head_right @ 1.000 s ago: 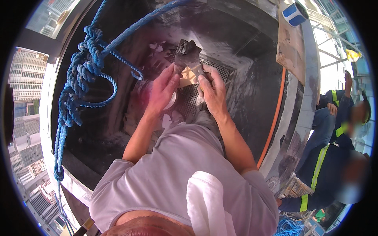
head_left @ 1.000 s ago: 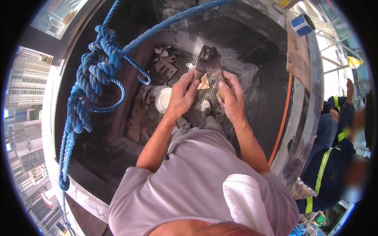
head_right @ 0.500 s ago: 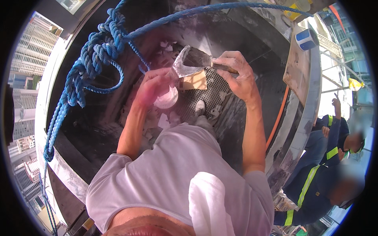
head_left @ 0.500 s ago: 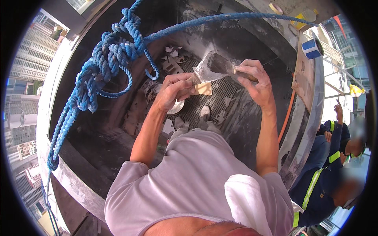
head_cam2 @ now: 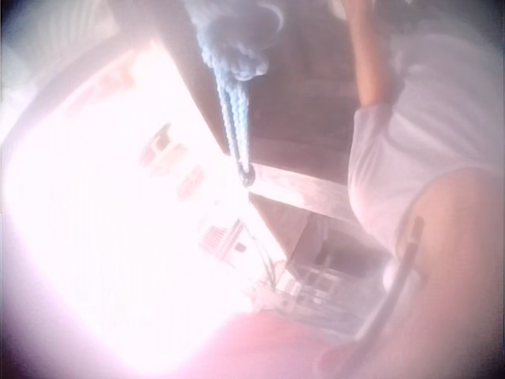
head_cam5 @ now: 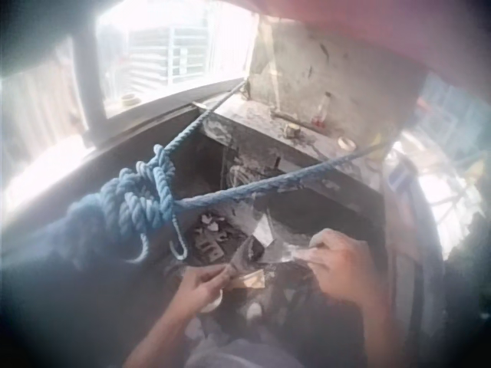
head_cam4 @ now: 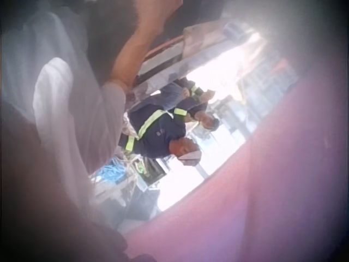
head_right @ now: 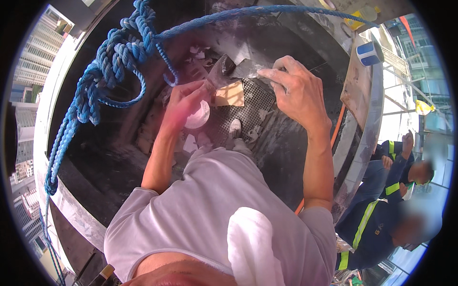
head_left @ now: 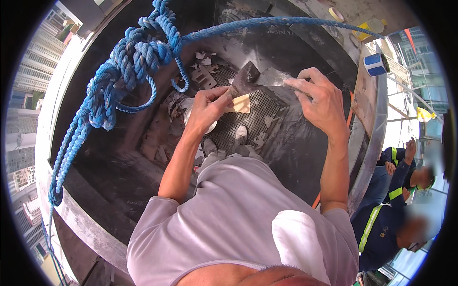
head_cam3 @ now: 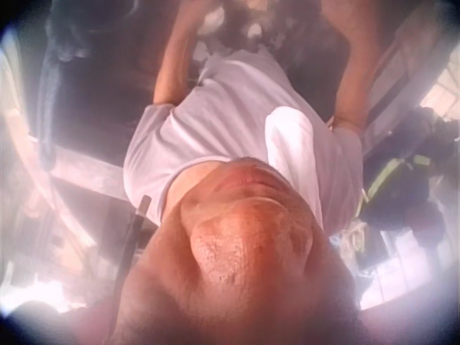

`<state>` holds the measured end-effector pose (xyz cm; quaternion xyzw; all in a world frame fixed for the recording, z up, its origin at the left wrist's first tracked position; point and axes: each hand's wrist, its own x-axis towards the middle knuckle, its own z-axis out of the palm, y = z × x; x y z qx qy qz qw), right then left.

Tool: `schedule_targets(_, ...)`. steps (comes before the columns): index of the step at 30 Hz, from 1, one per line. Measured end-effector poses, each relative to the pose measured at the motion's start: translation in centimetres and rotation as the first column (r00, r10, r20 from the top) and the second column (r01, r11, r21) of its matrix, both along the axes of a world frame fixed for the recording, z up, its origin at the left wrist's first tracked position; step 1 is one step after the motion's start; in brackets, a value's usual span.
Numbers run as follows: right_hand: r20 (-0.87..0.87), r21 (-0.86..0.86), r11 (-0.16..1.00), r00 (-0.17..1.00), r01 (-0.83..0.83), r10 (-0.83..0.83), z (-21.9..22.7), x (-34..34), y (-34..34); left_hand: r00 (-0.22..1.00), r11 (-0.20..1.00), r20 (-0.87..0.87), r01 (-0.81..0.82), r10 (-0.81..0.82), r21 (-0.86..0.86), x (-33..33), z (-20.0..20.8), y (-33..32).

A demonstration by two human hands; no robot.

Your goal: The person scrapes a window frame with a putty knife, measures the gap with a metal ruler, then scoops sealant from a can and applies it into the frame gap using the putty knife.

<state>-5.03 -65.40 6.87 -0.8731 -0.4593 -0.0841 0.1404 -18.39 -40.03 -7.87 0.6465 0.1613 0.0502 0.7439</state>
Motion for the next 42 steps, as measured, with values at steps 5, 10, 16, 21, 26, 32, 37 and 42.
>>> schedule_targets(5, -0.01, 0.011, 1.0, 1.0, -0.024, 0.024, 0.3, 0.0, 1.4, 1.0, 1.0, -0.012, -0.019, 0.019, -0.006, -0.3, -0.2, -0.6)
schedule_targets(10, -0.1, 0.06, 0.998, 0.995, 0.021, -0.015, 1.1, -0.3, 2.7, 0.997, 0.997, -0.022, -0.073, 0.073, 0.03, -0.5, -0.2, -0.3)
schedule_targets(16, -0.102, 0.025, 1.0, 0.995, -0.001, 0.003, 1.3, -0.1, 3.2, 0.99, 0.999, -0.13, -0.053, 0.053, 0.001, -1.1, 0.8, 0.3)
schedule_targets(21, -0.026, -0.008, 1.0, 0.999, -0.027, 0.027, 1.3, 0.5, 3.1, 0.997, 0.994, -0.071, -0.036, 0.029, -0.105, -1.1, -0.7, 0.2)
schedule_targets(26, -0.077, -0.077, 0.996, 0.996, -0.04, 0.034, 0.2, 1.4, 1.9, 0.996, 0.987, -0.086, -0.002, -0.012, -0.163, -0.9, -0.4, 0.3)
schedule_targets(32, -0.194, -0.097, 0.995, 0.981, -0.006, -0.013, 0.0, 1.1, 1.0, 0.997, 0.959, -0.066, 0.022, -0.043, -0.282, -0.5, -0.3, 0.2)
schedule_targets(37, -0.172, -0.028, 0.998, 0.983, 0.055, -0.059, -0.4, 0.8, 0.9, 0.998, 0.947, -0.052, 0.001, -0.018, -0.32, 0.2, -1.3, -0.2)
schedule_targets(42, -0.258, 0.019, 0.999, 0.966, 0.038, -0.032, -0.1, 1.8, 0.2, 0.995, 0.942, -0.042, 0.072, -0.09, -0.328, 0.0, -1.7, 0.3)
